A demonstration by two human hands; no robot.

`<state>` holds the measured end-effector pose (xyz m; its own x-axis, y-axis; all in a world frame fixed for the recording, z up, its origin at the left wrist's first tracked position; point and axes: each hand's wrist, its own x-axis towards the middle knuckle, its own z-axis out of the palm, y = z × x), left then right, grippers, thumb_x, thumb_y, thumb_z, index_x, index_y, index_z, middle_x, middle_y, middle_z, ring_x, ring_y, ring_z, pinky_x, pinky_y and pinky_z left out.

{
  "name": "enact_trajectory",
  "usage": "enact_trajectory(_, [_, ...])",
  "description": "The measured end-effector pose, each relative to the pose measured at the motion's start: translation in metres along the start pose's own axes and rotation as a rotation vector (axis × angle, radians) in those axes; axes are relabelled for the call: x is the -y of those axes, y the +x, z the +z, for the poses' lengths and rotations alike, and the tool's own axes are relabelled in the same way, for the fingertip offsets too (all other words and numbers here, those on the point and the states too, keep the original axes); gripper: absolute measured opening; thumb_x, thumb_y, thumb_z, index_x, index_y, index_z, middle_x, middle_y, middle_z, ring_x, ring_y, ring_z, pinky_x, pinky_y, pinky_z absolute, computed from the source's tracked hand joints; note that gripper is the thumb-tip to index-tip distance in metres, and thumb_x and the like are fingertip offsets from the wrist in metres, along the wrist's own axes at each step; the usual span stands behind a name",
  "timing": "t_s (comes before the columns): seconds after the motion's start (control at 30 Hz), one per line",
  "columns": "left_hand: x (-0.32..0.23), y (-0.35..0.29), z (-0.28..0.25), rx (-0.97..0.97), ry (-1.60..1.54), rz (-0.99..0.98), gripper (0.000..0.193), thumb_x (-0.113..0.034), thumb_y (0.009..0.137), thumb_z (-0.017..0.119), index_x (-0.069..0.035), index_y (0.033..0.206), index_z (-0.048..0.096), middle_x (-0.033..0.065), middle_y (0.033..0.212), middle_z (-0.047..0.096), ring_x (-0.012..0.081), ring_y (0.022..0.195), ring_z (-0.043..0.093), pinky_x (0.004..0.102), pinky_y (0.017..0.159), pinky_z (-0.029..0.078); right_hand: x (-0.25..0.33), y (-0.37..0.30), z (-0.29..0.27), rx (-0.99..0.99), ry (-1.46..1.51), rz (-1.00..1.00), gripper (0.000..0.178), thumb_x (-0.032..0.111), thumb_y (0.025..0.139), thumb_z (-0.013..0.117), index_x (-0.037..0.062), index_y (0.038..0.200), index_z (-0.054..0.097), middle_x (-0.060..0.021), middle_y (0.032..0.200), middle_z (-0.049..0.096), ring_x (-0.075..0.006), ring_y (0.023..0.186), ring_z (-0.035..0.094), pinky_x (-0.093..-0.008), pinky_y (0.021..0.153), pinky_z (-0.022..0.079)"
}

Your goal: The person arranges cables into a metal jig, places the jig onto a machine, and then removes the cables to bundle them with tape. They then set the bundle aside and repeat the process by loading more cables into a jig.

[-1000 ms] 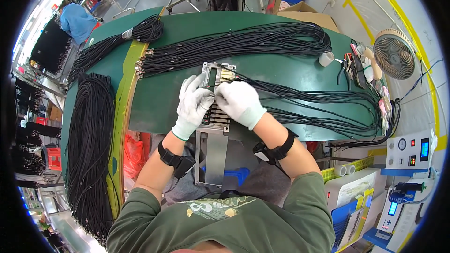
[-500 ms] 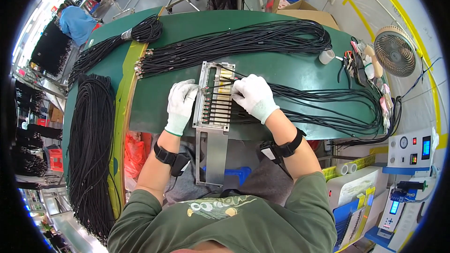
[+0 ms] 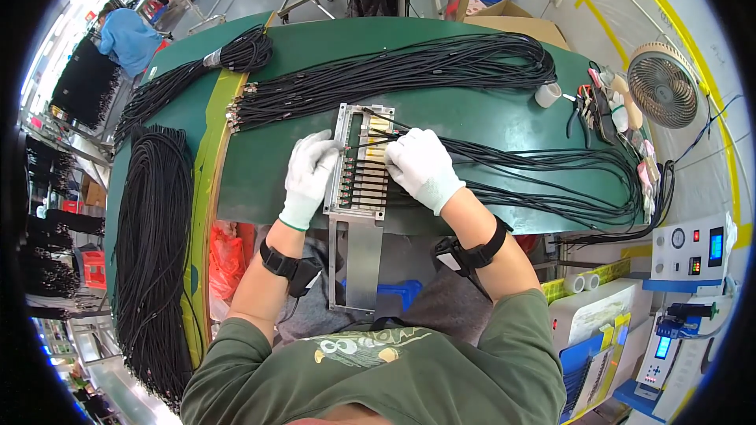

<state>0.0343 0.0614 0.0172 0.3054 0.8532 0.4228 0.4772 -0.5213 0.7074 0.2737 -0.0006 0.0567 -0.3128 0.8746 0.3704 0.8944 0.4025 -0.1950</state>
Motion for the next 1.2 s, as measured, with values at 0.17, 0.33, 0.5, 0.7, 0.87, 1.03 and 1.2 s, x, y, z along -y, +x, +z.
enact_trajectory(0.17, [-0.038, -0.001, 0.006, 0.139, 0.324, 0.293, 0.028, -0.041, 0.086, 0.068, -0.028, 0.109, 0.076, 0.0240, 0.137, 0.052, 0.0457, 0.129, 0.045, 0.0575, 0.115, 0.026, -0.002, -0.001, 0.001, -0.020, 0.033, 0.009, 0.013, 0.021, 0.077, 0.073, 0.0143, 0.081, 0.063, -0.0035, 0.078, 0.060, -0.0269, 0.085, 0.058, -0.0386, 0.078, 0.045])
enact_trajectory(0.33, [-0.036, 0.000, 0.009, 0.261, 0.435, 0.274, 0.031, -0.045, 0.085, 0.067, -0.029, 0.109, 0.077, 0.0287, 0.146, 0.043, 0.0520, 0.133, 0.038, 0.0605, 0.116, 0.021, -0.022, 0.014, -0.001, -0.054, -0.061, 0.151, 0.015, 0.025, 0.077, 0.075, 0.0134, 0.082, 0.068, -0.0041, 0.081, 0.063, -0.0285, 0.089, 0.059, -0.0401, 0.080, 0.047])
enact_trajectory(0.5, [-0.036, 0.001, 0.012, 0.208, 0.352, 0.294, 0.027, -0.043, 0.087, 0.067, -0.028, 0.105, 0.079, 0.0284, 0.143, 0.047, 0.0504, 0.132, 0.040, 0.0576, 0.116, 0.025, -0.051, 0.028, 0.002, -0.048, -0.138, 0.319, 0.013, 0.024, 0.078, 0.074, 0.0123, 0.081, 0.070, -0.0050, 0.082, 0.064, -0.0296, 0.086, 0.060, -0.0409, 0.077, 0.048])
enact_trajectory(0.7, [-0.018, 0.003, 0.014, -0.061, 0.113, 0.154, 0.022, -0.033, 0.083, 0.073, -0.014, 0.095, 0.074, 0.0225, 0.130, 0.059, 0.0434, 0.125, 0.050, 0.0526, 0.109, 0.036, -0.052, 0.020, -0.011, -0.178, 0.044, 0.226, 0.012, 0.023, 0.077, 0.074, 0.0135, 0.082, 0.070, -0.0060, 0.082, 0.066, -0.0294, 0.084, 0.061, -0.0408, 0.075, 0.048])
enact_trajectory(0.87, [-0.012, 0.009, 0.009, -0.196, -0.060, 0.078, 0.021, -0.025, 0.085, 0.073, -0.005, 0.086, 0.067, 0.0176, 0.119, 0.066, 0.0406, 0.117, 0.055, 0.0479, 0.105, 0.041, -0.035, 0.016, -0.021, 0.002, 0.196, 0.077, 0.010, 0.019, 0.077, 0.073, 0.0109, 0.081, 0.069, -0.0076, 0.080, 0.067, -0.0311, 0.082, 0.061, -0.0417, 0.075, 0.049])
enact_trajectory(1.03, [-0.027, 0.007, 0.012, -0.132, -0.125, 0.221, 0.016, -0.020, 0.084, 0.072, -0.005, 0.084, 0.066, 0.0128, 0.112, 0.069, 0.0381, 0.111, 0.060, 0.0468, 0.104, 0.043, -0.010, 0.020, -0.006, -0.074, 0.298, -0.039, 0.013, 0.021, 0.077, 0.074, 0.0114, 0.085, 0.071, -0.0071, 0.080, 0.068, -0.0313, 0.083, 0.062, -0.0419, 0.075, 0.049])
enact_trajectory(1.2, [-0.019, 0.014, 0.002, -0.196, 0.133, 0.382, 0.015, -0.019, 0.082, 0.073, -0.006, 0.085, 0.067, 0.0122, 0.111, 0.070, 0.0358, 0.109, 0.061, 0.0470, 0.103, 0.043, 0.000, 0.019, -0.004, 0.034, 0.340, -0.016, 0.016, 0.024, 0.078, 0.074, 0.0113, 0.087, 0.072, -0.0069, 0.079, 0.069, -0.0313, 0.082, 0.063, -0.0424, 0.075, 0.049])
